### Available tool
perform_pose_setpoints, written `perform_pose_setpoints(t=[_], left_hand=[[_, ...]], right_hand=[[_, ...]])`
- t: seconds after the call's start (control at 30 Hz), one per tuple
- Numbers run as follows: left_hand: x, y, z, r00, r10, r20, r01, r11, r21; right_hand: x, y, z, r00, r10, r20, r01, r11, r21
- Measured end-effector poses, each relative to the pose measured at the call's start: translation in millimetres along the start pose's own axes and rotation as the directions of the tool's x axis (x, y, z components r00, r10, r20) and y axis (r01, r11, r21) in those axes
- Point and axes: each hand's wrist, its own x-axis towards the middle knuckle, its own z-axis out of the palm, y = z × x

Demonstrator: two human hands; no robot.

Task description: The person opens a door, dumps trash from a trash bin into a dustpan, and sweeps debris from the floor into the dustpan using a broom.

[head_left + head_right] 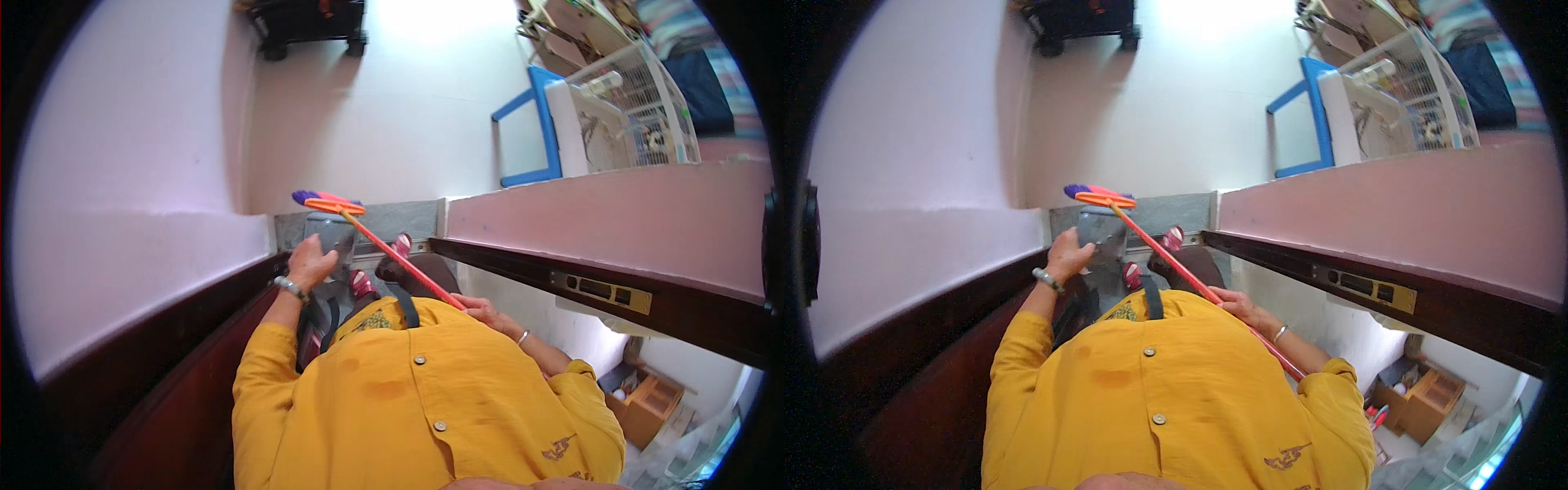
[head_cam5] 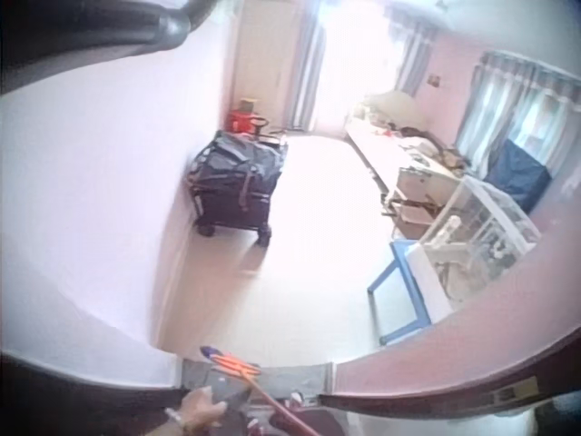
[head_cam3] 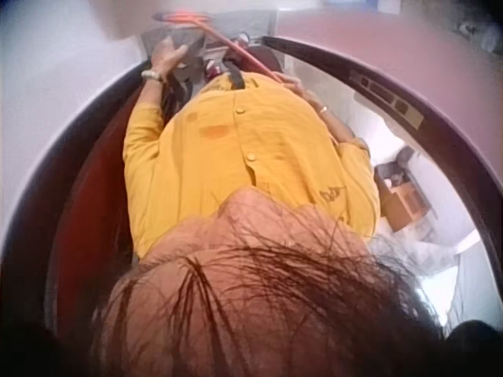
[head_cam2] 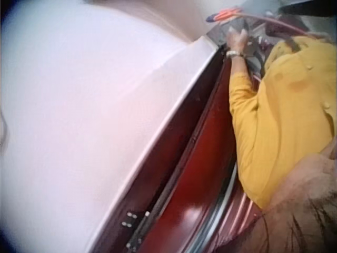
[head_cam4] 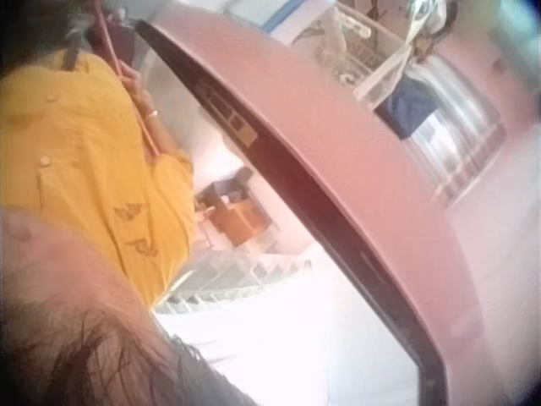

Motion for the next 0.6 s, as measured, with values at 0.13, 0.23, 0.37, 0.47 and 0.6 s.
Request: perform_pose_setpoints(t=[0.13, 0.23, 0.37, 0.47, 0.6], left_hand=[[31.5, 22.1, -34.3, 0.993, 0.07, -0.092, -0.072, 0.997, -0.029], [63.2, 46.2, -57.9, 0.992, 0.111, -0.058, -0.115, 0.991, -0.069], [95.6, 97.8, -84.8, 0.983, 0.183, -0.017, -0.182, 0.983, 0.024], [126.7, 140.8, -88.8, 0.989, 0.124, 0.078, -0.135, 0.977, 0.166], [171.0, 190.6, -95.8, 0.969, 0.222, 0.112, -0.24, 0.953, 0.186]], right_hand=[[15.0, -30.6, -39.2, 0.992, -0.125, 0.022, 0.126, 0.992, -0.033], [39.6, -63.1, -41.7, 0.979, -0.137, -0.154, 0.144, 0.989, 0.039], [82.1, -111.8, -67.3, 0.921, -0.296, -0.254, 0.255, 0.95, -0.181], [90.0, -139.5, -100.0, 0.876, -0.281, -0.393, 0.263, 0.96, -0.1], [95.1, -153.3, -116.6, 0.853, -0.243, -0.462, 0.361, 0.914, 0.186]])
